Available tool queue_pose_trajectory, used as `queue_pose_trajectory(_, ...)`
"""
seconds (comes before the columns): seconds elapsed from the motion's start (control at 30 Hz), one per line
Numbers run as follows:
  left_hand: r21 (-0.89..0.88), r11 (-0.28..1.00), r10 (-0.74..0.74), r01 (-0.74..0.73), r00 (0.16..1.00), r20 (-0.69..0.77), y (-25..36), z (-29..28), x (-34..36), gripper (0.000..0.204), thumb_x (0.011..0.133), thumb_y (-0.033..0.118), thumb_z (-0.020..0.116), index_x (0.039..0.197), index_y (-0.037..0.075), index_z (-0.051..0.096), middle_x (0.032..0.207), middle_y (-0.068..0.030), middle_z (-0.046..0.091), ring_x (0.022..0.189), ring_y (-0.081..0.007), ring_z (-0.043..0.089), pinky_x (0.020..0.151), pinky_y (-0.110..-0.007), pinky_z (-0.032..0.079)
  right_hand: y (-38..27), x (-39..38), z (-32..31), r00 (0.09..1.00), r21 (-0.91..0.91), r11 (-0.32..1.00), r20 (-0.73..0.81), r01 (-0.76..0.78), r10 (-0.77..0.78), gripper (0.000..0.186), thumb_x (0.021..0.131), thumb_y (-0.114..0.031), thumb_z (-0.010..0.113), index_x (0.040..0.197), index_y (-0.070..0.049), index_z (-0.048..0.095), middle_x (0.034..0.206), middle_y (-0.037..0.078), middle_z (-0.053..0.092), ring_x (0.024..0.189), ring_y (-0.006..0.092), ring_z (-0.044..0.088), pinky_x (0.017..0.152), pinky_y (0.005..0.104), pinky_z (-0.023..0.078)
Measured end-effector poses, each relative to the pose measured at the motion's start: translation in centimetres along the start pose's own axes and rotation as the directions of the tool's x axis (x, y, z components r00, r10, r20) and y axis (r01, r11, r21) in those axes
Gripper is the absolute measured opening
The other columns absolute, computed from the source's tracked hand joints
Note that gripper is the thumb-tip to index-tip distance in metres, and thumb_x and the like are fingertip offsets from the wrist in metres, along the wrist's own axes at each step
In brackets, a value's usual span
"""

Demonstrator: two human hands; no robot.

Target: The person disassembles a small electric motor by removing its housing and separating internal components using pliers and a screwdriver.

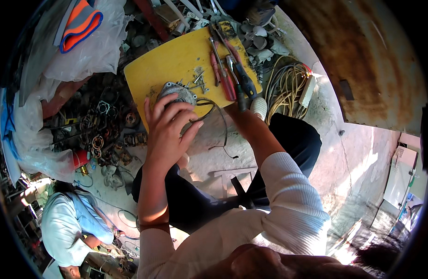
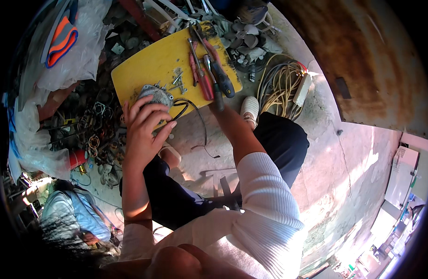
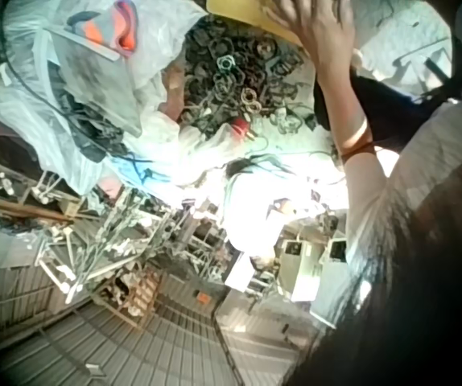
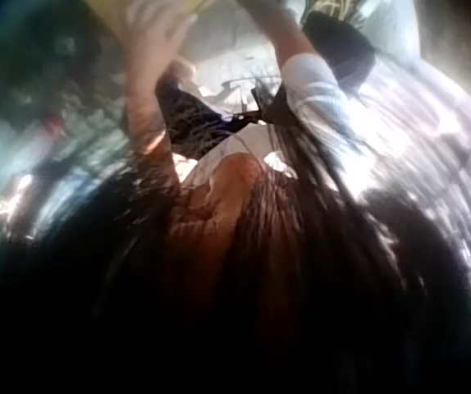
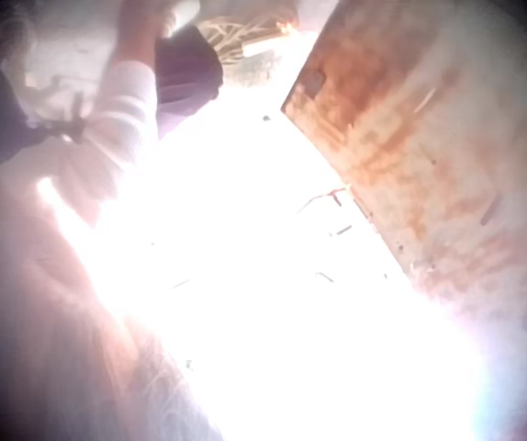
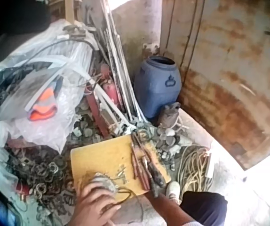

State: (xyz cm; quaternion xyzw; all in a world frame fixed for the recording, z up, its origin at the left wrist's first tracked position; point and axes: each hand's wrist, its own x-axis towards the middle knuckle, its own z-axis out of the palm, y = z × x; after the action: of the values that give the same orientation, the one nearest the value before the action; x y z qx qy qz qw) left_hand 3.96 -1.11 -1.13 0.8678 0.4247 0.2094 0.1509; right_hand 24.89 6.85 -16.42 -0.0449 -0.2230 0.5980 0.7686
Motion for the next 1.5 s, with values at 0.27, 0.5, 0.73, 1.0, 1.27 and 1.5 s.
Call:
queue_pose_trajectory(0.27, 0.006, 1.0, 0.005, -0.005, 1.0, -0.017, 0.1, -0.2, 0.1, 0.013, 0.08, 0.022, 0.078, 0.084, 0.014, 0.067, 0.106, 0.0035, 0.066, 0.125, -0.0254, 0.05, 0.113, -0.055, 0.021, 0.0, 0.4, 0.7, 0.997, -0.002, 1.0, -0.079, 0.02, -0.02, 0.059, 0.097, 0.002, 0.051, 0.151, -0.009, 0.031, 0.147, 0.022, 0.042, 0.127, 0.0343, 0.054, 0.099, 0.0368, 0.056)
queue_pose_trajectory(0.5, -0.062, 0.998, -0.02, 0.018, 1.0, -0.017, -0.7, 0.1, -0.2, 0.016, 0.081, 0.026, 0.077, 0.085, 0.014, 0.069, 0.107, 0.0044, 0.066, 0.126, -0.0244, 0.049, 0.115, -0.059, 0.019, -1.4, -0.9, 0.7, 0.995, -0.228, 0.974, -0.088, 0.021, -0.042, 0.052, 0.099, -0.003, 0.047, 0.149, -0.005, 0.033, 0.148, 0.021, 0.041, 0.134, 0.0334, 0.048, 0.108, 0.0381, 0.049)
queue_pose_trajectory(0.73, -0.092, 0.996, 0.011, -0.019, 0.997, -0.08, -1.1, 0.5, -0.7, 0.016, 0.083, 0.03, 0.075, 0.086, 0.015, 0.07, 0.106, 0.0051, 0.065, 0.127, -0.022, 0.048, 0.116, -0.062, 0.015, -4.6, -3.8, 2.2, 0.993, -0.244, 0.97, -0.114, -0.004, -0.024, 0.051, 0.1, -0.005, 0.046, 0.149, -0.004, 0.033, 0.148, 0.022, 0.04, 0.135, 0.0334, 0.046, 0.109, 0.0383, 0.047)
queue_pose_trajectory(1.0, -0.103, 0.995, -0.004, -0.004, 0.997, -0.077, -1.2, 0.8, -0.7, 0.017, 0.082, 0.03, 0.075, 0.084, 0.015, 0.069, 0.104, 0.0059, 0.065, 0.127, -0.0207, 0.048, 0.116, -0.063, 0.016, -5.0, -4.4, 2.4, 0.994, -0.234, 0.972, -0.107, -0.013, -0.013, 0.049, 0.101, -0.007, 0.045, 0.149, -0.002, 0.032, 0.149, 0.023, 0.039, 0.136, 0.0333, 0.045, 0.111, 0.0385, 0.045)
queue_pose_trajectory(1.27, -0.096, 0.995, 0.007, -0.013, 0.998, -0.061, -0.9, 0.4, -0.3, 0.016, 0.082, 0.029, 0.076, 0.084, 0.014, 0.069, 0.105, 0.0053, 0.065, 0.127, -0.0217, 0.047, 0.116, -0.063, 0.017, -4.1, -3.5, 2.2, 0.997, -0.169, 0.986, -0.071, -0.001, -0.011, 0.048, 0.102, -0.01, 0.044, 0.148, -0.001, 0.032, 0.149, 0.023, 0.038, 0.137, 0.0333, 0.044, 0.113, 0.0387, 0.042)
queue_pose_trajectory(1.5, -0.06, 0.998, -0.019, 0.018, 1.0, -0.013, -0.7, 0.2, -0.2, 0.016, 0.08, 0.027, 0.077, 0.084, 0.014, 0.069, 0.105, 0.0047, 0.065, 0.126, -0.0238, 0.049, 0.115, -0.062, 0.019, -1.6, -1.5, 1.5, 1.0, -0.035, 0.999, 0.002, 0.012, -0.012, 0.047, 0.103, -0.011, 0.043, 0.148, 0.0, 0.032, 0.15, 0.024, 0.037, 0.138, 0.0333, 0.043, 0.115, 0.0389, 0.04)
